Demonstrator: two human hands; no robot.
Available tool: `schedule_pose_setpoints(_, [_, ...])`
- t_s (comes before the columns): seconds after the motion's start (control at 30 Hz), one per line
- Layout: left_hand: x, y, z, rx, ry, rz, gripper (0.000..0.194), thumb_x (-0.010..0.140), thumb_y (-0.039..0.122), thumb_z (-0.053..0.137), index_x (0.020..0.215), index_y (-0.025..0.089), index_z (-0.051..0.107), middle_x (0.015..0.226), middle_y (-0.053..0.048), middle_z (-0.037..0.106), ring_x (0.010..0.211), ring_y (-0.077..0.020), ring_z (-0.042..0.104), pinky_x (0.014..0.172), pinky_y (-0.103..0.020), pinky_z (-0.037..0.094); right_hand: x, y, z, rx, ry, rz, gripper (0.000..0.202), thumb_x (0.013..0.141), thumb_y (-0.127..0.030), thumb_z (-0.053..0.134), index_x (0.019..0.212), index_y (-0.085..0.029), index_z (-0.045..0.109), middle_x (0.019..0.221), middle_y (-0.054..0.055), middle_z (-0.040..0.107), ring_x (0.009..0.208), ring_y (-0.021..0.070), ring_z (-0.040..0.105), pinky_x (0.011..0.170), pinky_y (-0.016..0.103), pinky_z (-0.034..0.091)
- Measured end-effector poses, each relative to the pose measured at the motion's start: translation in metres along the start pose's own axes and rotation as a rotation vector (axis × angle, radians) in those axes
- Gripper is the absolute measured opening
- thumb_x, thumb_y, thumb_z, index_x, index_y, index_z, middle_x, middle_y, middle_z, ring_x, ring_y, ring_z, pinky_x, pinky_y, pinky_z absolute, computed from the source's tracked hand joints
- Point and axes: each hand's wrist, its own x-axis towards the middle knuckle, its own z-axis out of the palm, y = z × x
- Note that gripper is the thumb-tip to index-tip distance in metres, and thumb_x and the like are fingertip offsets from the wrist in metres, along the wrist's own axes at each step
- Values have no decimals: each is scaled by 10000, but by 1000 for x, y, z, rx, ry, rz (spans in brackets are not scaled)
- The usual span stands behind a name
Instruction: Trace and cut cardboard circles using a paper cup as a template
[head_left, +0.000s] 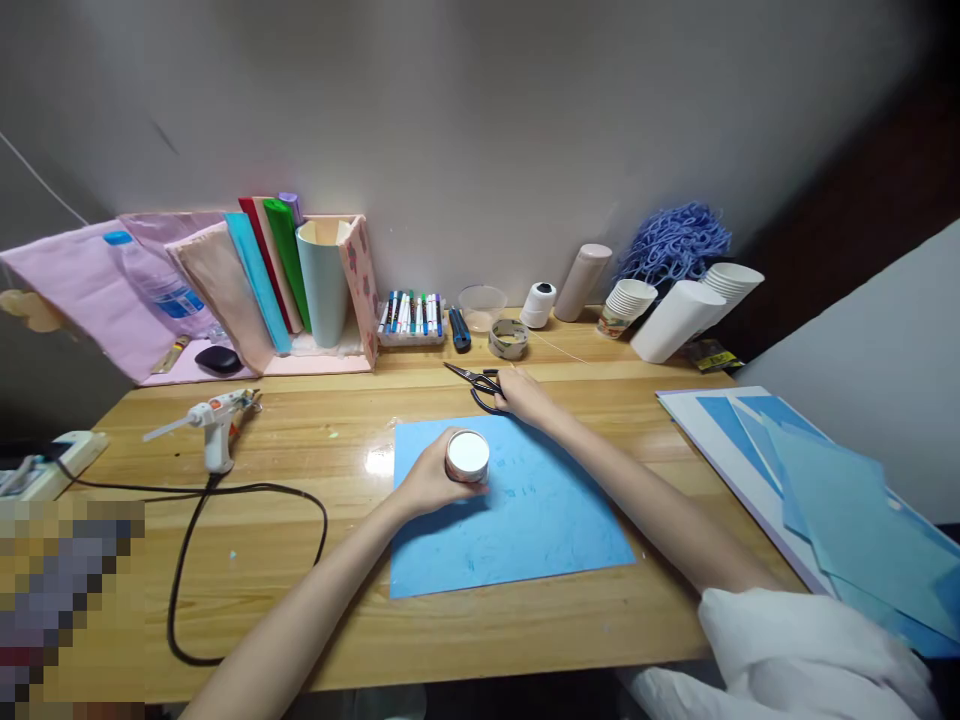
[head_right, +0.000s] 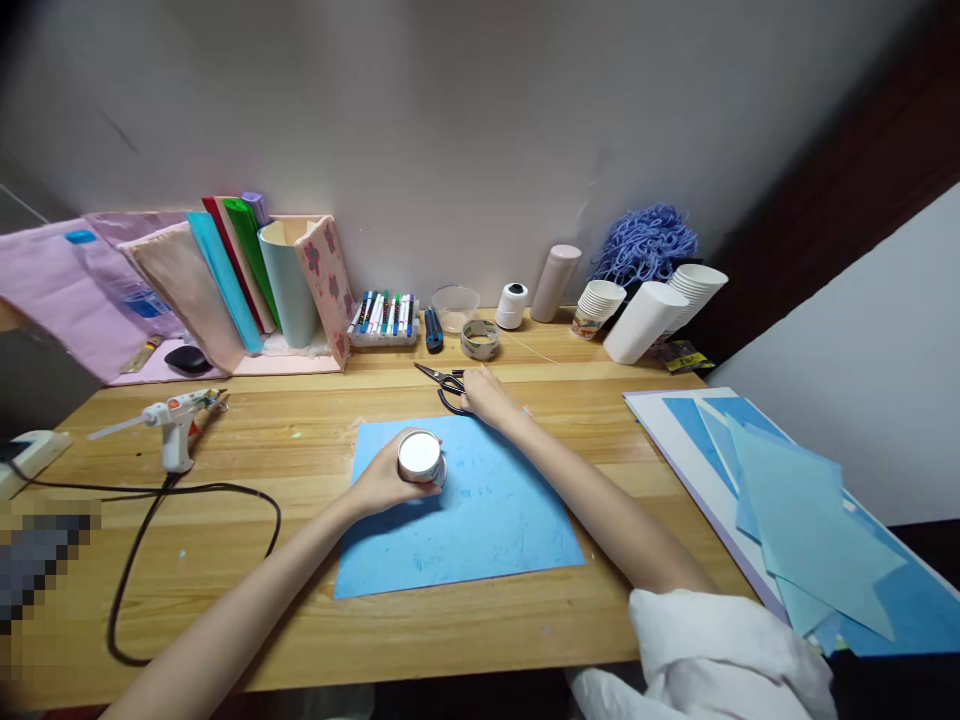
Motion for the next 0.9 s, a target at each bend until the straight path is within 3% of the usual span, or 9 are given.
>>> schedule_pose_setpoints(0.17, [-5,-1,6,45,-36,-4,620,591,301,814,1112,176,503,1068,-50,600,996,-205,564,907,-317,431,-23,2,-17,100,34,-37,234,806,-198,523,1032,-147,497,873,75,626,825,197,584,733,285,430])
schedule_pose_setpoints(0.23, [-6,-2,7,63,-43,-14,645,580,338,822,1117,184,498,1077,-50,600,1006,-216,563,919,-339,430,-34,3,-30,391,40,-52,365,844,-252,503,1182,-187,382,822,17,603,741,165,602,694,283,449])
schedule_pose_setpoints(0.3, [-7,-2,7,69,-56,-5,697,575,371,828,1153,192,483,1138,-64,585,1059,-237,548,953,-369,414,-43,0,-41,824,-63,-83,453,849,-284,527,1241,-238,305,802,-14,590,688,150,624,694,302,470])
schedule_pose_setpoints(0.4, [-7,-1,7,67,-94,31,754,615,390,809,1242,207,434,1259,-84,533,1164,-252,497,1016,-387,369,-54,-14,-50,1331,-272,-76,417,816,-303,593,1185,-273,401,829,-14,600,650,127,622,716,321,493])
schedule_pose_setpoints(0.53, [-8,3,7,122,-138,31,674,667,393,772,1234,214,454,1231,-76,546,1139,-248,508,998,-383,380,-62,-44,-63,1685,-228,-45,220,778,-293,596,991,-243,605,798,-20,571,639,100,589,823,370,511])
schedule_pose_setpoints(0.63, [-7,6,6,161,-153,14,625,670,389,769,1198,218,482,1178,-59,568,1083,-239,530,956,-375,404,-63,-56,-83,1689,-107,-87,278,794,-313,549,1065,-292,610,864,-8,618,835,151,624,909,431,493])
schedule_pose_setpoints(0.73, [-6,7,5,161,-155,10,604,671,369,769,1184,223,486,1161,-47,571,1068,-228,532,943,-363,410,-62,-52,-103,1566,40,-70,347,735,-278,656,1076,-295,595,958,5,670,968,178,629,843,361,530])
schedule_pose_setpoints(0.8, [-5,7,5,162,-157,10,595,671,362,769,1176,222,488,1153,-47,572,1065,-226,531,938,-360,410,-62,-45,-111,1469,79,-13,331,679,-286,742,981,-241,615,863,24,692,855,182,667,673,271,547])
schedule_pose_setpoints(0.9, [-5,7,5,171,-161,7,577,678,363,761,1167,220,490,1147,-50,571,1059,-228,531,933,-363,410,-62,-38,-113,1280,66,48,294,638,-342,792,808,-170,624,650,23,661,572,150,640,438,202,458])
